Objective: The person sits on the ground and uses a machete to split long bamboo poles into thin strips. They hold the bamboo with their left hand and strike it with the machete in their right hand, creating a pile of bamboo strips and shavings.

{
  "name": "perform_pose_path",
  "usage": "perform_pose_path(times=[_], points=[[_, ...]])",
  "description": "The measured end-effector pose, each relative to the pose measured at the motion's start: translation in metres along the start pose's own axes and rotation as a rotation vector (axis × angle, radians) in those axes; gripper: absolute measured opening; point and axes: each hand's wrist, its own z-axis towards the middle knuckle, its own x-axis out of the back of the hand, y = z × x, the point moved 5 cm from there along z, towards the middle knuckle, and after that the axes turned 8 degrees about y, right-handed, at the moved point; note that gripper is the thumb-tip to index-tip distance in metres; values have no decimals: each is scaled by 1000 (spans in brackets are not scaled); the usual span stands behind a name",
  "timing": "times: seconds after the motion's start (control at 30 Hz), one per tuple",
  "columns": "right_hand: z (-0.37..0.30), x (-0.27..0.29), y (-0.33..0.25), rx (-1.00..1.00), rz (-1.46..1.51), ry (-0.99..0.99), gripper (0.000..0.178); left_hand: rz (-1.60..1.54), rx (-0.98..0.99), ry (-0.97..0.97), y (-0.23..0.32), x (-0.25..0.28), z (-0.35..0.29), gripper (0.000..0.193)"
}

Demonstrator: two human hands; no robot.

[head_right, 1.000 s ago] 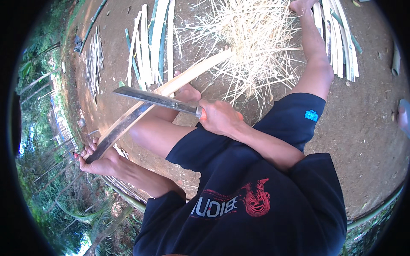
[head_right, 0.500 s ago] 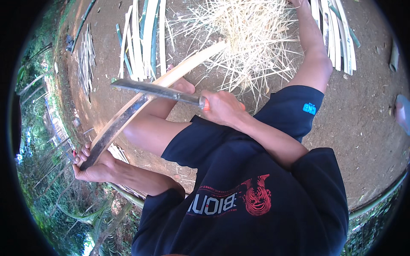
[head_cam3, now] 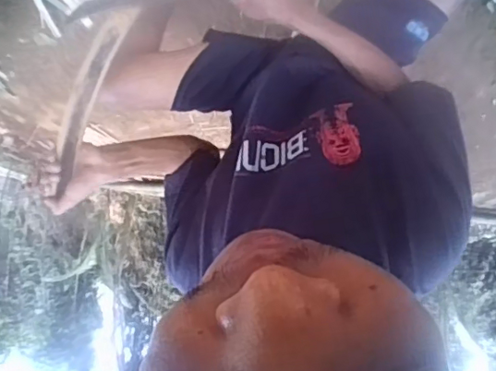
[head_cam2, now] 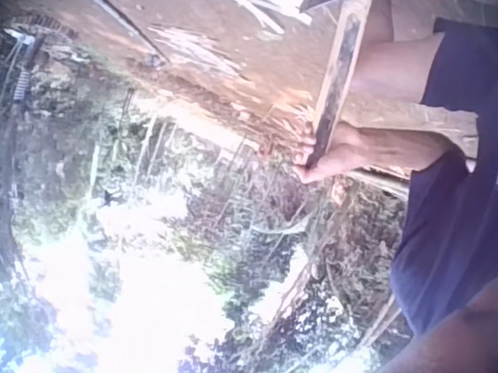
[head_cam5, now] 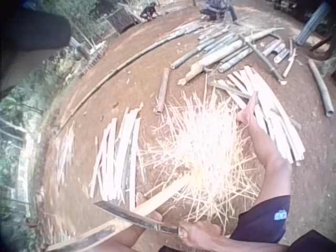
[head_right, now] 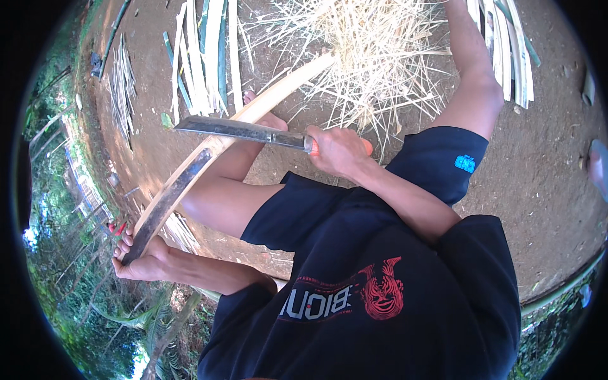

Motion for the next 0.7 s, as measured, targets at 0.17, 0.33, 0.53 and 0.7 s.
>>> perform_pose_path(times=[0.17, 0.33, 0.53, 0.7], points=[[20, -3, 56, -179, -30, 6, 23, 23, -6, 23, 0, -3, -3, 23], [23, -4, 68, -226, -50, 27, 17, -1, 30, -43, 1, 3, 8, 23], [72, -12, 199, -512, -174, 33, 30, -2, 46, 25, -3, 7, 11, 25], [79, -8, 242, -553, -210, 116, 34, 24, 47, 43, -11, 6, 18, 24]])
